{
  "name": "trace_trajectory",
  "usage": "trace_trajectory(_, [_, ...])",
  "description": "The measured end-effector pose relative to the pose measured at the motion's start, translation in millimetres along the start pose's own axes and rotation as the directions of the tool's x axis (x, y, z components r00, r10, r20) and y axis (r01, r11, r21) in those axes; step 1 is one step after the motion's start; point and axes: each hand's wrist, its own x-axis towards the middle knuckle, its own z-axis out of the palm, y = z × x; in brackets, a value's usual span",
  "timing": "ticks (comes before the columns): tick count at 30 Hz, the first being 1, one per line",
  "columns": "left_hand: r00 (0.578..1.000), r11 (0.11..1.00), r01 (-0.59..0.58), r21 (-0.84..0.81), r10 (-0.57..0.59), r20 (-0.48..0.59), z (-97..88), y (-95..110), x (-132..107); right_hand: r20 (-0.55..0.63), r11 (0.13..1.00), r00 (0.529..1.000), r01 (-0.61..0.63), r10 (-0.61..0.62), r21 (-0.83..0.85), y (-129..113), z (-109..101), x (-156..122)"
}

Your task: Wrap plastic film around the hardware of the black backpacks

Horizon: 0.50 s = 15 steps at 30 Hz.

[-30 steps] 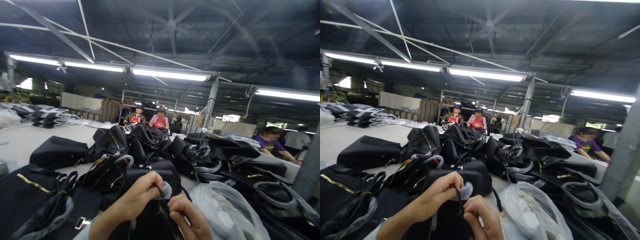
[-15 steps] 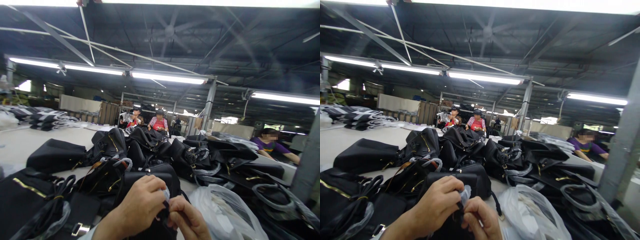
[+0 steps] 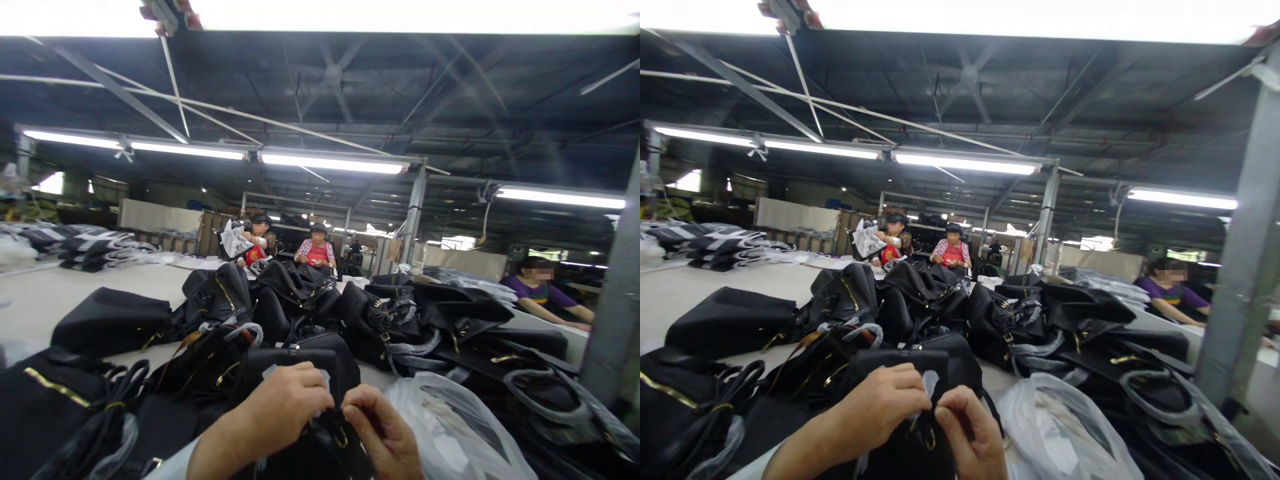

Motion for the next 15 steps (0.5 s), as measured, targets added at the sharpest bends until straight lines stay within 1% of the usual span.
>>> trace_trajectory(1, [0.999,0.999,0.038,-0.036,-0.038,-0.005,-0.9,0,1,-0.003,1.000,1.000,0.024,-0.024,-0.014,-1,0,1])
trace_trajectory(3, [0.995,0.982,0.097,-0.163,-0.098,-0.003,-3.9,0,4,0.011,0.996,0.996,0.085,-0.084,-0.031,-4,-1,4])
trace_trajectory(5, [0.991,0.957,0.132,-0.259,-0.124,0.044,-6.4,1,6,0.056,0.986,0.987,0.155,-0.152,-0.063,-8,-2,7])
trace_trajectory(7, [0.982,0.947,0.187,-0.263,-0.170,0.084,-5.4,1,7,0.142,0.967,0.964,0.238,-0.223,-0.096,-12,-5,10])
trace_trajectory(9, [0.962,0.931,0.274,-0.240,-0.262,0.083,-0.1,1,8,0.233,0.945,0.936,0.300,-0.265,-0.130,-15,-9,11])
trace_trajectory(10, [0.946,0.915,0.325,-0.238,-0.318,0.068,3.5,2,9,0.269,0.939,0.927,0.308,-0.261,-0.150,-15,-11,11])
trace_trajectory(11, [0.930,0.901,0.366,-0.234,-0.364,0.051,7.1,2,9,0.284,0.941,0.929,0.292,-0.238,-0.169,-15,-12,10])
trace_trajectory(12, [0.922,0.895,0.384,-0.226,-0.385,0.040,10.4,2,10,0.277,0.952,0.941,0.248,-0.194,-0.178,-14,-13,7])
trace_trajectory(13, [0.924,0.899,0.378,-0.221,-0.379,0.040,12.8,3,10,0.250,0.970,0.960,0.175,-0.129,-0.171,-11,-13,5])
trace_trajectory(15, [0.944,0.913,0.328,-0.243,-0.326,0.049,14.7,4,8,0.145,0.996,0.989,-0.005,0.019,-0.092,-4,-10,-2])
